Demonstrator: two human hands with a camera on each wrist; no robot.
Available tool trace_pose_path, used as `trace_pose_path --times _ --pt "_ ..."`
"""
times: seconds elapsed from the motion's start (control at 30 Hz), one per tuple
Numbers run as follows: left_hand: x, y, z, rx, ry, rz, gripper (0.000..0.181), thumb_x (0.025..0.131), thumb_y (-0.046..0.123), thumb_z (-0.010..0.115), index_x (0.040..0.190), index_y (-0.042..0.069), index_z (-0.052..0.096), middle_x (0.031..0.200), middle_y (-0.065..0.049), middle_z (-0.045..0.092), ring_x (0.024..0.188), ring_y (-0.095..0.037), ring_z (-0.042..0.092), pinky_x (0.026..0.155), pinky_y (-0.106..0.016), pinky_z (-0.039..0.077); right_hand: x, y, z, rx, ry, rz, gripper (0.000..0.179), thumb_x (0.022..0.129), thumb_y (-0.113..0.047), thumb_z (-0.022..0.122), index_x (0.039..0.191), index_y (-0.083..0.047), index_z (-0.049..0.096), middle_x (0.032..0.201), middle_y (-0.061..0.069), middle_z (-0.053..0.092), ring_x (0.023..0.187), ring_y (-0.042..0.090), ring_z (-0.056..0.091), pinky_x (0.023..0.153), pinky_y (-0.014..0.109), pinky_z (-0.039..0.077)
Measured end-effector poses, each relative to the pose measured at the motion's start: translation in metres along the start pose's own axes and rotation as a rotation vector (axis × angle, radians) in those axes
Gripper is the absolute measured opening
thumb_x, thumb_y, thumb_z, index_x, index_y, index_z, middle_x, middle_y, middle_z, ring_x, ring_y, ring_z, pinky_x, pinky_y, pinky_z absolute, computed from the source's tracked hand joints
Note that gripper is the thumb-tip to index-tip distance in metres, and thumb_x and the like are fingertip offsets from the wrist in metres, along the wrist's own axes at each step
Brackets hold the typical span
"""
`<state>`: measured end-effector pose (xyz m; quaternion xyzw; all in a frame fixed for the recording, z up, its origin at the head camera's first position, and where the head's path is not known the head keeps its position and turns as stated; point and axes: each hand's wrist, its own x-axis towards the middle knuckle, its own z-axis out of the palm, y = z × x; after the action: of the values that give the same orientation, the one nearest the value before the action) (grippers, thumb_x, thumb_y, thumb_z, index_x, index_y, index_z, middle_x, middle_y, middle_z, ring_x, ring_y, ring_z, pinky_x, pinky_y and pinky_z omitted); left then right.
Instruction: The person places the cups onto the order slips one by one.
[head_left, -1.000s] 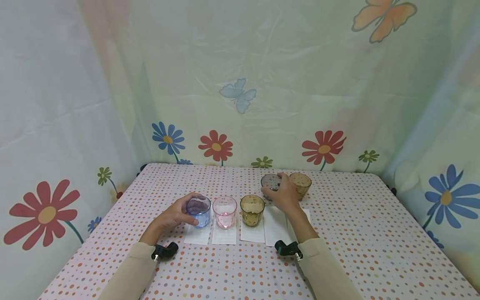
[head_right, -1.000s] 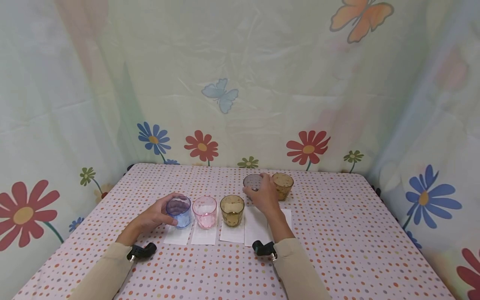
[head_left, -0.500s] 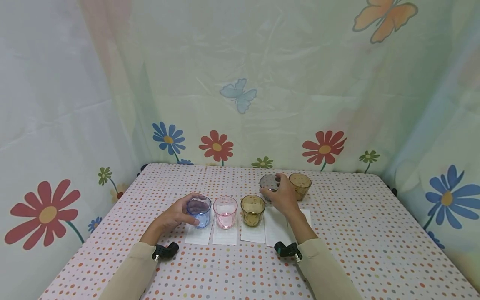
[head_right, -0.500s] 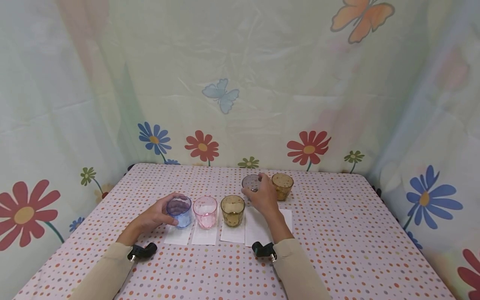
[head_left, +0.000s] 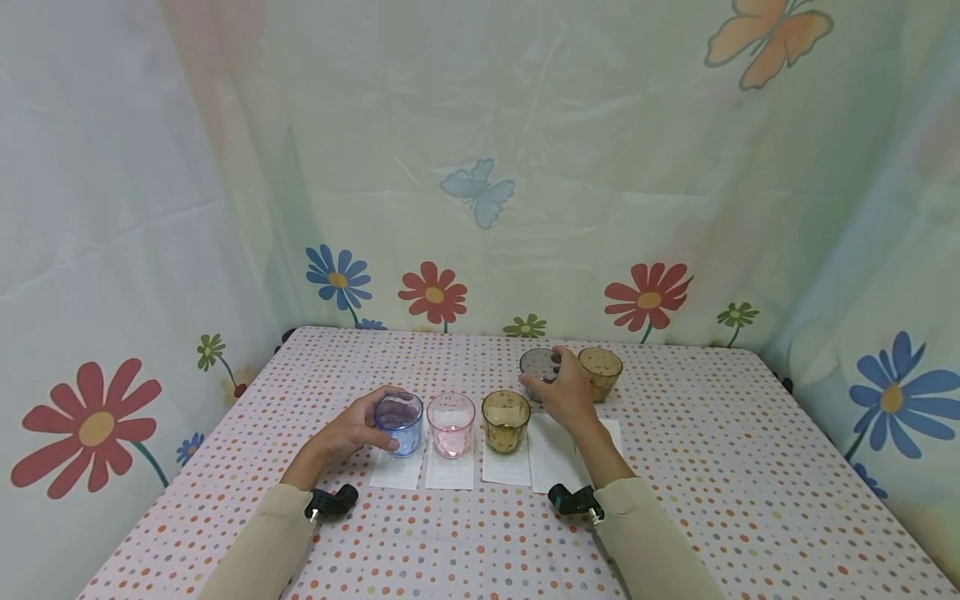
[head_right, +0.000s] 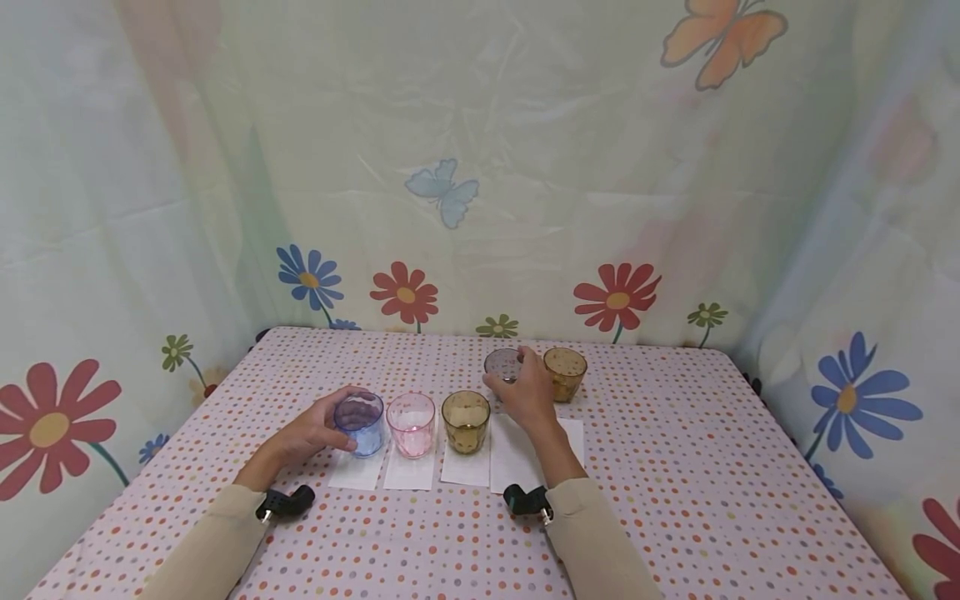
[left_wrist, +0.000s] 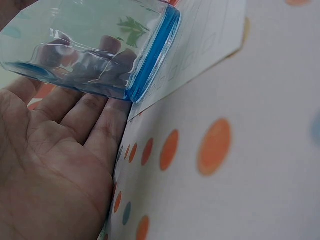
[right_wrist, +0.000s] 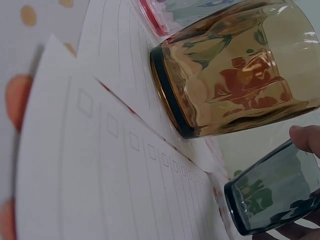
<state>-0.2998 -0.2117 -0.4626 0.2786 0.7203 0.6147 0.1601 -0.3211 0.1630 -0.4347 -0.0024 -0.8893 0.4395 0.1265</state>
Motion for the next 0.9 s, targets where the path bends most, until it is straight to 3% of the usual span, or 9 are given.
trace_pose_path --times 0.4,0.6,0.9 --pt "-0.0012 -0.0028 -0.0016 0.006 -0.001 0.003 0.08 0.077 0.002 0.078 0.147 0.001 0.04 0.142 -0.025 0.056 0.133 -0.039 0.053 0.109 -0.032 0.045 -0.0021 -0.0012 0.0021 0.013 0.033 -0.013 0.085 0.088 -0.04 0.077 0.153 -0.003 0.037 0.147 0.024 0.047 0.135 0.042 0.046 0.108 0.058 0.041" --pt "-0.0007 -0.0022 -0.0003 0.005 0.001 -0.006 0.08 0.077 0.003 0.078 0.147 0.001 0.04 0.142 -0.025 0.056 0.133 -0.039 0.053 0.111 -0.037 0.044 -0.0029 -0.0023 0.0003 0.032 0.069 -0.051 0.086 0.086 -0.041 0.079 0.151 -0.001 0.04 0.141 0.026 0.052 0.128 0.042 0.051 0.102 0.056 0.045" --pt "0.0004 -0.0024 -0.0009 0.007 0.005 0.0 0.078 0.077 0.002 0.078 0.146 0.002 0.041 0.141 -0.024 0.057 0.132 -0.036 0.054 0.111 -0.034 0.044 -0.0042 -0.0034 -0.001 0.025 0.106 -0.068 0.084 0.085 -0.041 0.08 0.148 0.0 0.043 0.137 0.026 0.055 0.123 0.041 0.055 0.099 0.056 0.048"
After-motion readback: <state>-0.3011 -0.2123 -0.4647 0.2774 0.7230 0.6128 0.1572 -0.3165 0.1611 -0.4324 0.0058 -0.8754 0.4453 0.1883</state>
